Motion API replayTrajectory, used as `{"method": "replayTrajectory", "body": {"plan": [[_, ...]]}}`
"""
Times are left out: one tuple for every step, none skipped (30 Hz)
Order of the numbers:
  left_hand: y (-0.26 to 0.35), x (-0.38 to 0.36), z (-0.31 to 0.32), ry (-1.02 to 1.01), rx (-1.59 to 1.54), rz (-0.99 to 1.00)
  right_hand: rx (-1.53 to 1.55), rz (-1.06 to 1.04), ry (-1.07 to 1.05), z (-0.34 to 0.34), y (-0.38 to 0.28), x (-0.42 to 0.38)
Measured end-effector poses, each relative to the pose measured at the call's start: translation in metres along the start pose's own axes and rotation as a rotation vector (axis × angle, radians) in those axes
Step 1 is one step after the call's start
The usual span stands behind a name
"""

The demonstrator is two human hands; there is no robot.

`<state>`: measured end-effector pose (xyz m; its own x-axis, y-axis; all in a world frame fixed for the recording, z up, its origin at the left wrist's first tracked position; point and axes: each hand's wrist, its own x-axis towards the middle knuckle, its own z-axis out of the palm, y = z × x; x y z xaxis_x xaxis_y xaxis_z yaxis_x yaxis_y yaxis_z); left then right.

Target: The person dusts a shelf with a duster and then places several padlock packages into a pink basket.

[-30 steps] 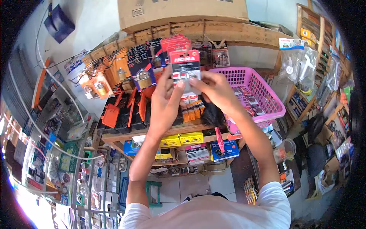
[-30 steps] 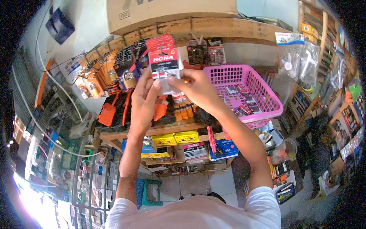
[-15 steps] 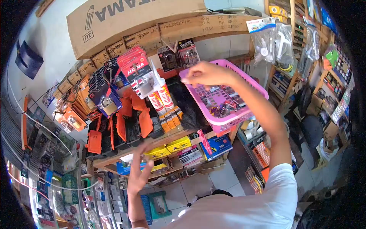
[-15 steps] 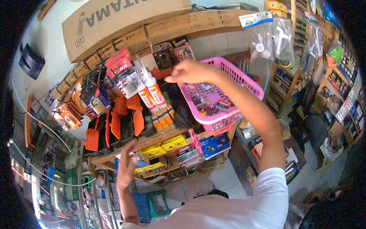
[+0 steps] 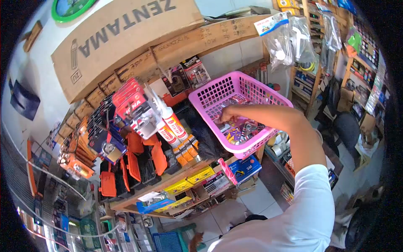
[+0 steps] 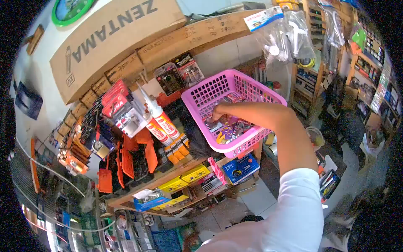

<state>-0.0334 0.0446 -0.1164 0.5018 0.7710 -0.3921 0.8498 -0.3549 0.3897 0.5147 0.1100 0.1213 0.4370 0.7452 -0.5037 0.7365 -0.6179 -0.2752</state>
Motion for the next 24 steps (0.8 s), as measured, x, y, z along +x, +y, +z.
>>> {"method": "replayTrajectory", "body": {"plan": [[-0.001, 0.001, 0.000, -0.005, -0.009, 0.002, -0.025, -0.016, -0.053, 0.005, -0.003, 0.012], [-0.003, 0.002, 0.001, -0.008, -0.021, 0.003, -0.012, -0.015, -0.051, 0.011, -0.008, 0.029], [-0.003, 0.004, 0.002, -0.008, -0.037, 0.006, -0.032, 0.076, -0.077, 0.014, -0.013, 0.043], [-0.003, 0.005, 0.004, -0.009, -0.057, 0.007, -0.054, 0.168, -0.104, 0.016, -0.014, 0.056], [-0.002, 0.005, 0.009, -0.012, -0.079, 0.007, -0.053, 0.170, -0.102, 0.017, -0.012, 0.060], [-0.001, 0.005, 0.015, -0.016, -0.103, 0.007, 0.034, 0.151, -0.082, 0.019, -0.009, 0.062], [-0.001, 0.004, 0.021, -0.022, -0.126, 0.005, 0.121, 0.130, -0.063, 0.021, -0.006, 0.065], [-0.002, 0.002, 0.026, -0.026, -0.146, 0.003, 0.125, 0.131, -0.063, 0.021, -0.006, 0.069], [-0.002, 0.002, 0.030, -0.029, -0.168, 0.001, 0.070, 0.180, -0.132, 0.015, -0.008, 0.067], [-0.002, 0.001, 0.035, -0.032, -0.192, -0.002, 0.013, 0.228, -0.203, 0.010, -0.010, 0.065], [-0.003, -0.001, 0.040, -0.034, -0.216, -0.008, 0.012, 0.225, -0.205, 0.005, -0.006, 0.062], [-0.005, -0.002, 0.044, -0.032, -0.238, -0.014, 0.033, 0.175, -0.110, -0.010, -0.004, 0.031], [-0.007, -0.001, 0.046, -0.029, -0.261, -0.018, 0.054, 0.125, -0.013, -0.023, 0.000, 0.015], [-0.009, -0.003, 0.049, -0.027, -0.284, -0.023, 0.046, 0.027, 0.058, -0.031, 0.012, 0.026], [-0.010, -0.003, 0.052, -0.026, -0.307, -0.028, 0.047, 0.022, 0.059, -0.040, 0.021, 0.037], [-0.012, -0.005, 0.055, -0.026, -0.330, -0.033, -0.208, -0.078, 0.126, -0.047, 0.027, 0.047], [-0.015, -0.006, 0.058, -0.026, -0.352, -0.040, -0.460, -0.181, 0.193, -0.048, 0.030, 0.058], [-0.018, -0.008, 0.060, -0.026, -0.374, -0.048, -0.468, -0.178, 0.215, -0.050, 0.026, 0.053], [-0.021, -0.010, 0.063, -0.025, -0.396, -0.056, -0.466, -0.184, 0.214, -0.043, 0.030, 0.065], [-0.024, -0.013, 0.067, -0.025, -0.421, -0.065, -0.575, -0.193, 0.198, -0.033, 0.035, 0.078], [-0.027, -0.015, 0.071, -0.025, -0.447, -0.074, -0.686, -0.202, 0.181, -0.027, 0.034, 0.079], [-0.029, -0.019, 0.077, -0.025, -0.476, -0.084, -0.539, -0.127, 0.271, -0.021, 0.032, 0.081], [-0.031, -0.024, 0.083, -0.028, -0.504, -0.095, -0.543, -0.133, 0.264, -0.020, 0.031, 0.082], [-0.033, -0.028, 0.090, -0.031, -0.534, -0.106, -0.530, -0.239, 0.278, -0.021, 0.032, 0.082]]}}
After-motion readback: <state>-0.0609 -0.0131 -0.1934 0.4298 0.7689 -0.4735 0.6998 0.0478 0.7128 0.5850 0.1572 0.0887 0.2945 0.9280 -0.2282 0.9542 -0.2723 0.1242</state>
